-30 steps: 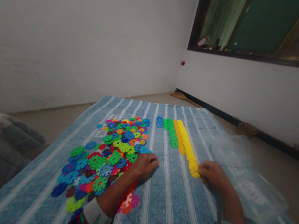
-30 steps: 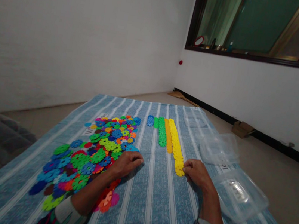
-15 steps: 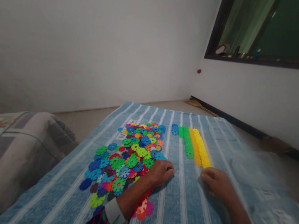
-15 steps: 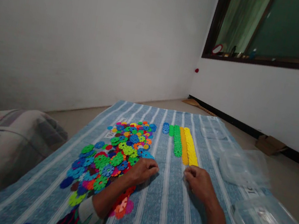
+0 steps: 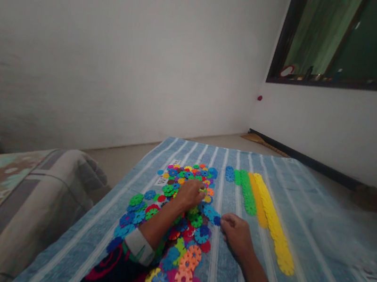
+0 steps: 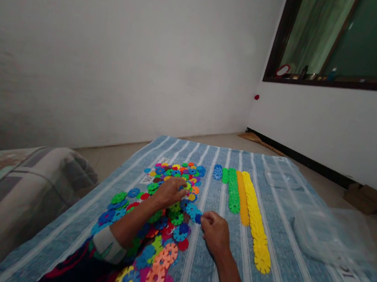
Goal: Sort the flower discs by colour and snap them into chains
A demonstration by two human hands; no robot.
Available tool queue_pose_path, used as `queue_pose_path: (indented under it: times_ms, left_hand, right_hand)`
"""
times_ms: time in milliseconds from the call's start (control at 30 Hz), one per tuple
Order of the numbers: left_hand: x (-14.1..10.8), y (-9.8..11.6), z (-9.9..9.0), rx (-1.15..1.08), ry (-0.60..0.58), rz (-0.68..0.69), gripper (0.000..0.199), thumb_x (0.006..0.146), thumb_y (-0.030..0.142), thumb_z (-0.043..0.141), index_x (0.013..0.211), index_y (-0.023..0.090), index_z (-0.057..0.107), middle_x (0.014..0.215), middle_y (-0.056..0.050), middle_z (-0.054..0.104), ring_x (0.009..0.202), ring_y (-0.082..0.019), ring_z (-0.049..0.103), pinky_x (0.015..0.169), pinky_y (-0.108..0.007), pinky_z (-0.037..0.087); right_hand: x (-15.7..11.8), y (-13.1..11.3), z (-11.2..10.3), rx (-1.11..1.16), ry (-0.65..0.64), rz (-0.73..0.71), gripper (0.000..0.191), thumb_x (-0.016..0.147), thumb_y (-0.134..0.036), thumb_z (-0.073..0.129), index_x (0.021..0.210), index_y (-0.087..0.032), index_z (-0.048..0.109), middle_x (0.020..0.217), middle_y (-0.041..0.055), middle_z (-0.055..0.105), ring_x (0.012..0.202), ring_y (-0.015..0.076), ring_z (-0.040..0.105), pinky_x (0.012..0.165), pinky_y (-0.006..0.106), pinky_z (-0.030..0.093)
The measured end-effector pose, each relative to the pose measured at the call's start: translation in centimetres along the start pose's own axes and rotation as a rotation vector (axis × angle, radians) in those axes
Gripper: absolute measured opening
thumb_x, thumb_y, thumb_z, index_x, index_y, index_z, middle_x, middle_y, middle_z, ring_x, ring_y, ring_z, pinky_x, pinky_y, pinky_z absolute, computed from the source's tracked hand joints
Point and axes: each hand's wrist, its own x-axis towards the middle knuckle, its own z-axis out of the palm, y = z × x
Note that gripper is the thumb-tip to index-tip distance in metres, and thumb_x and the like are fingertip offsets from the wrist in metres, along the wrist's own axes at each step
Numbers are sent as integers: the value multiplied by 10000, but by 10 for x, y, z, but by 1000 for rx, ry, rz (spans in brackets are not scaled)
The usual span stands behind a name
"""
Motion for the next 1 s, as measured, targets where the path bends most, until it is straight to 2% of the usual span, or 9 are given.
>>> queue_pose_path:
  times_ms: [100,200,267,433,600,667,767,867,1000]
  left_hand:
    - [27,-21,-5,196,-18,-92,350,879,361,515,1111,140,655,1175,-150,639,1176,-279,541,1016,-379,392]
    - [47,-39,-3,230,-62,-197,493,890,456,496,1240,118,576,1335,-199,536,1294,-338,446,1052,-448,363]
    - [54,-47,1,230,-114,-255,530,897,510,463,1275,147,546,1369,-189,515,1308,-352,437,1026,-476,387]
    - [41,-57,9,209,-189,-242,507,894,571,425,1226,219,576,1303,-140,577,1197,-314,552,949,-451,451]
    - [19,-48,11,244,-188,-191,544,877,585,426,1279,241,551,1317,-144,582,1148,-362,577,914,-522,451]
    - [20,-44,13,260,-148,-216,514,879,561,434,1203,206,614,1238,-156,636,1105,-365,599,911,-531,448]
    - [35,-46,15,270,-50,-271,410,898,430,438,1061,147,686,1137,-176,681,1084,-344,615,913,-490,457]
    - [64,-59,15,259,-3,-334,321,863,281,491,1046,116,697,1134,-203,681,1092,-329,624,877,-412,493]
    - [101,-85,12,235,11,-443,268,781,213,591,984,97,722,1104,-233,693,1065,-331,651,849,-353,514]
  right_hand:
    - [-1,4,1,-26,-15,-13,231,742,-380,527,720,-179,640,539,-47,532,443,104,508,418,206,398]
    - [-1,4,0,-13,-6,11,249,735,-393,528,735,-175,649,541,-49,525,452,108,512,416,205,406]
    - [-1,2,0,-17,-6,12,247,730,-391,530,728,-174,649,536,-50,525,446,104,507,414,201,396]
    - [-2,-3,1,-41,-2,10,249,738,-385,516,725,-176,650,536,-47,532,438,109,513,414,208,394]
    - [0,-3,1,-85,-5,0,250,749,-378,506,724,-176,652,520,-44,537,421,110,505,422,215,377]
    - [1,-2,2,-101,-3,-9,255,752,-381,504,725,-175,652,525,-40,543,429,114,511,431,219,377]
    - [1,-2,2,-108,-8,1,258,753,-385,498,731,-177,648,531,-42,538,421,115,507,431,222,375]
    - [1,-2,2,-86,-19,17,258,752,-387,492,742,-181,647,534,-44,531,426,116,506,434,219,371]
    - [3,-1,3,-114,4,10,237,749,-361,493,707,-186,647,542,-36,542,457,114,503,465,214,362]
